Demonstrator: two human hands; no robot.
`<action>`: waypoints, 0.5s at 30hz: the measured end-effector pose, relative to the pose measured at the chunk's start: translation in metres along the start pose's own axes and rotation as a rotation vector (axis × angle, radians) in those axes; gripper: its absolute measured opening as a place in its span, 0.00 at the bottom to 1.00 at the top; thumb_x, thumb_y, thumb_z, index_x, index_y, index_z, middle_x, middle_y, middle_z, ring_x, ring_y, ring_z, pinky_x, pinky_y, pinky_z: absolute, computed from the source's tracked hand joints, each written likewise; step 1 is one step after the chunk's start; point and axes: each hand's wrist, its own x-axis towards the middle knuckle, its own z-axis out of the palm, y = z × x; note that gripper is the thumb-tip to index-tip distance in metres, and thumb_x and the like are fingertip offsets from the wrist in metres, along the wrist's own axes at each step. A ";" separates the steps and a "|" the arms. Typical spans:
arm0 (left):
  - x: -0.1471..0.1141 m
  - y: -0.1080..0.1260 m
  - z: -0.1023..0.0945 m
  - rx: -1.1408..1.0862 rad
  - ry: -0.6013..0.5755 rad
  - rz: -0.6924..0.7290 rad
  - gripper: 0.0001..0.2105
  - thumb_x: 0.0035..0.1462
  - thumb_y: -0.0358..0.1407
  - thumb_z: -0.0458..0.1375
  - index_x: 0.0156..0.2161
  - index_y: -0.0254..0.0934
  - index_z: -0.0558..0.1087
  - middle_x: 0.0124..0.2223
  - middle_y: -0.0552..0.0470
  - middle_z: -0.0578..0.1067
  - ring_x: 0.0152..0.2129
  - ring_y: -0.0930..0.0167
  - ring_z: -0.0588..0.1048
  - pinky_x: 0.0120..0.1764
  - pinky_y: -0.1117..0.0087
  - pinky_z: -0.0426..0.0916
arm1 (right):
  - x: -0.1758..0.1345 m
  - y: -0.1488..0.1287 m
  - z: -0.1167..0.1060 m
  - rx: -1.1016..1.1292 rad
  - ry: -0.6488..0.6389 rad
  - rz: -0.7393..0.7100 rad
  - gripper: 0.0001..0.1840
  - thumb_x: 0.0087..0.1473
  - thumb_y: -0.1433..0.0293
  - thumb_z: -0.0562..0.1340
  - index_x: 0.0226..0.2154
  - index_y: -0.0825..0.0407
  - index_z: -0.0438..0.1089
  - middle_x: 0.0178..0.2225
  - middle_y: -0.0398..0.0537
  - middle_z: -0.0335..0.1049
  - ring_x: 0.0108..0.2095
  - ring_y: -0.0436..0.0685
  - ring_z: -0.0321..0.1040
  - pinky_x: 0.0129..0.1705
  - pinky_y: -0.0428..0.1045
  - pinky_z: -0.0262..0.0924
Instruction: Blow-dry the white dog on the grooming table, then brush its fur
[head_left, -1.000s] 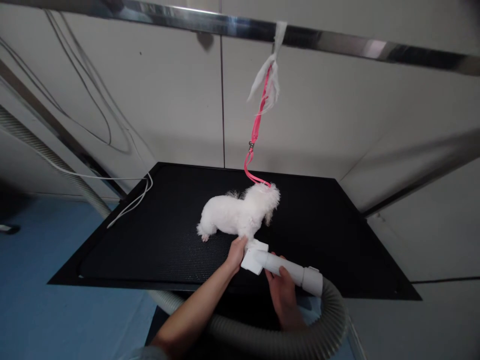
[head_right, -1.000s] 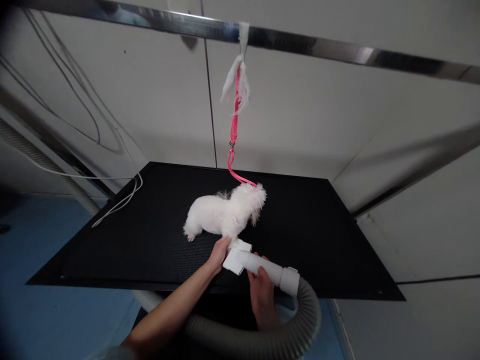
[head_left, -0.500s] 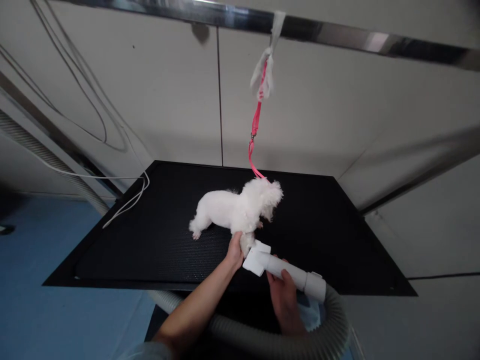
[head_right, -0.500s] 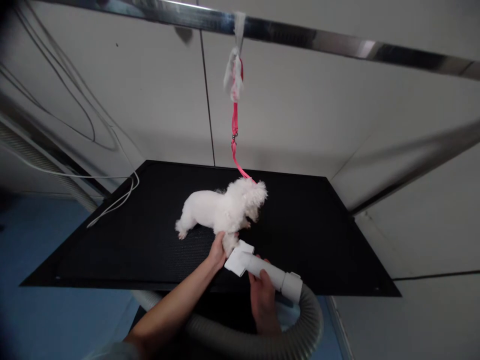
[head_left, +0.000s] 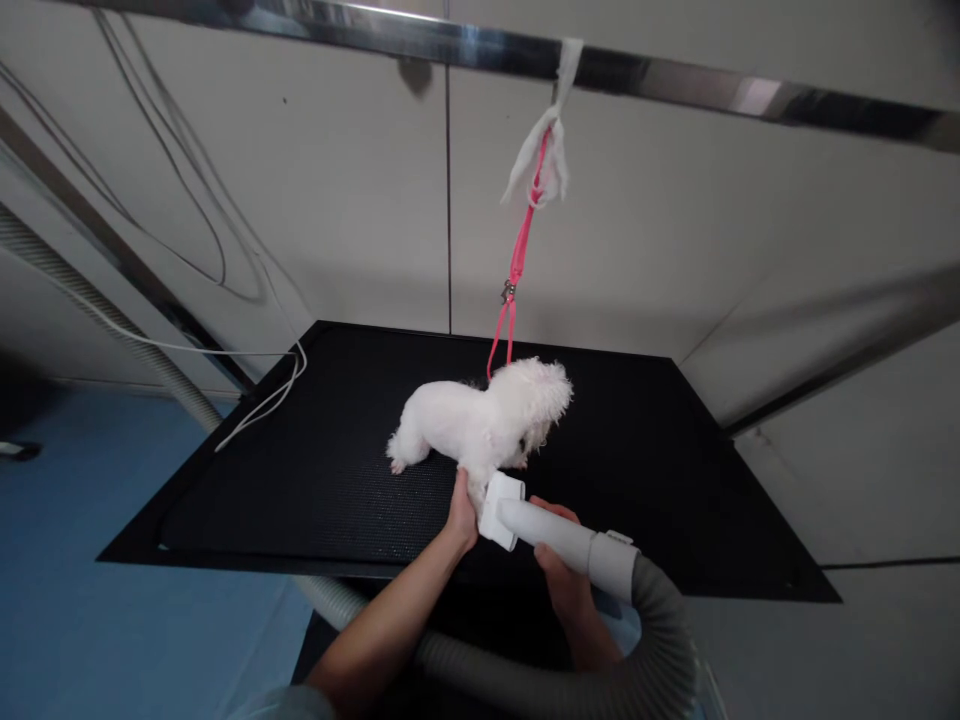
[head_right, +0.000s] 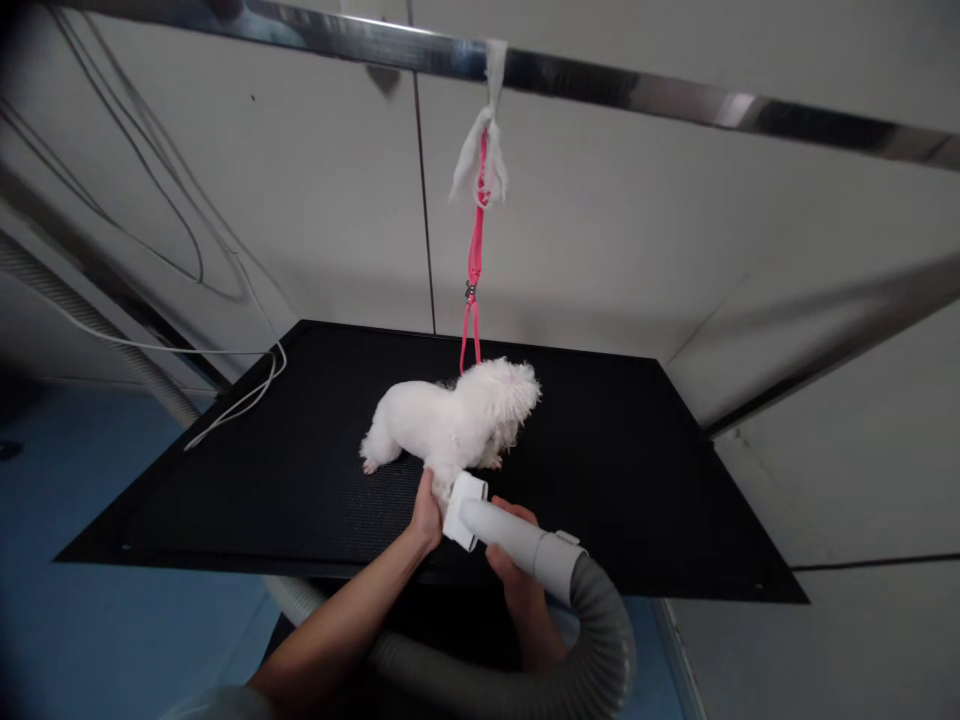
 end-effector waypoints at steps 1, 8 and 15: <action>-0.001 0.000 0.000 -0.023 -0.005 -0.002 0.26 0.52 0.56 0.58 0.43 0.34 0.77 0.39 0.47 0.81 0.37 0.64 0.78 0.41 0.67 0.71 | 0.001 -0.004 0.002 -0.083 -0.031 -0.026 0.27 0.33 0.70 0.74 0.41 0.48 0.72 0.47 0.49 0.76 0.49 0.63 0.72 0.55 0.61 0.65; -0.004 0.003 -0.007 -0.041 0.056 -0.070 0.19 0.48 0.51 0.60 0.29 0.34 0.73 0.23 0.51 0.76 0.20 0.70 0.72 0.29 0.69 0.67 | 0.003 -0.030 0.026 -0.392 -0.501 -0.179 0.28 0.28 0.78 0.69 0.38 0.47 0.75 0.47 0.47 0.77 0.46 0.62 0.74 0.49 0.55 0.67; 0.008 0.018 -0.011 0.103 0.019 -0.117 0.11 0.45 0.38 0.64 0.21 0.34 0.68 0.18 0.55 0.68 0.16 0.75 0.65 0.23 0.73 0.61 | 0.009 -0.040 0.035 -0.528 -0.639 -0.327 0.28 0.35 0.73 0.72 0.43 0.45 0.76 0.51 0.49 0.75 0.51 0.63 0.72 0.53 0.55 0.64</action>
